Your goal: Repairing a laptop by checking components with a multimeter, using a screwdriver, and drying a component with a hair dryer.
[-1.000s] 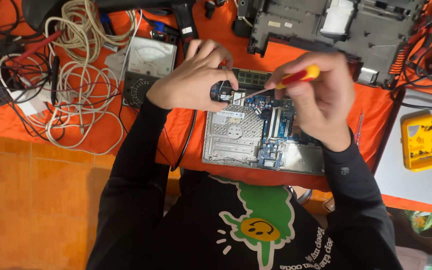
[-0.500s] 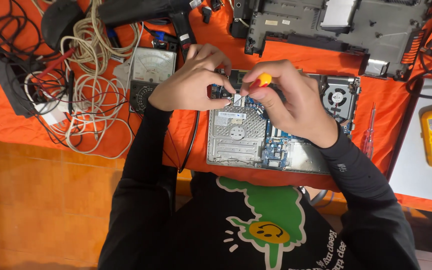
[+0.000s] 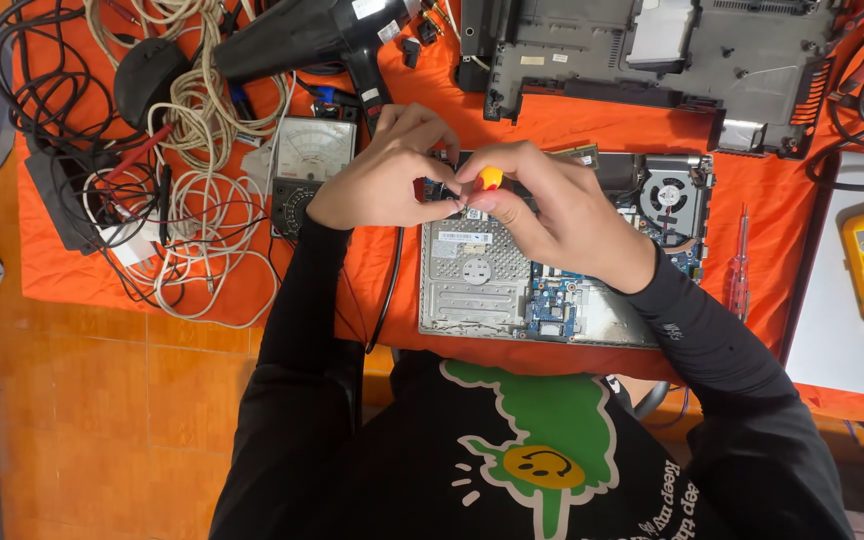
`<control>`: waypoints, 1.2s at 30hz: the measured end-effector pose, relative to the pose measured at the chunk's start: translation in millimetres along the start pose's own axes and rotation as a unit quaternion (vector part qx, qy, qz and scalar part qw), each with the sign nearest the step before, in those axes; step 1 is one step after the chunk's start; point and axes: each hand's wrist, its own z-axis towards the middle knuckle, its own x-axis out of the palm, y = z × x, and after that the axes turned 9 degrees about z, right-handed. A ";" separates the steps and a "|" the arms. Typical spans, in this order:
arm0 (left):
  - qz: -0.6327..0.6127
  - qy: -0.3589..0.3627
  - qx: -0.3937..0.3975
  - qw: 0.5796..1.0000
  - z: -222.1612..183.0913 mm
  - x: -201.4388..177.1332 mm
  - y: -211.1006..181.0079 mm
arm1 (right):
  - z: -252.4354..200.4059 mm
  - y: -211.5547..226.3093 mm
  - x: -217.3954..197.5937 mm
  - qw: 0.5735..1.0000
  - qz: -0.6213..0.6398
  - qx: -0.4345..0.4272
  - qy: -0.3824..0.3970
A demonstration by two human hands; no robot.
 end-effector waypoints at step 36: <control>0.046 -0.031 0.024 0.998 6.9 2.1 -1.4 | 14.3 29.5 8.4 0.993 -0.022 -0.112 0.014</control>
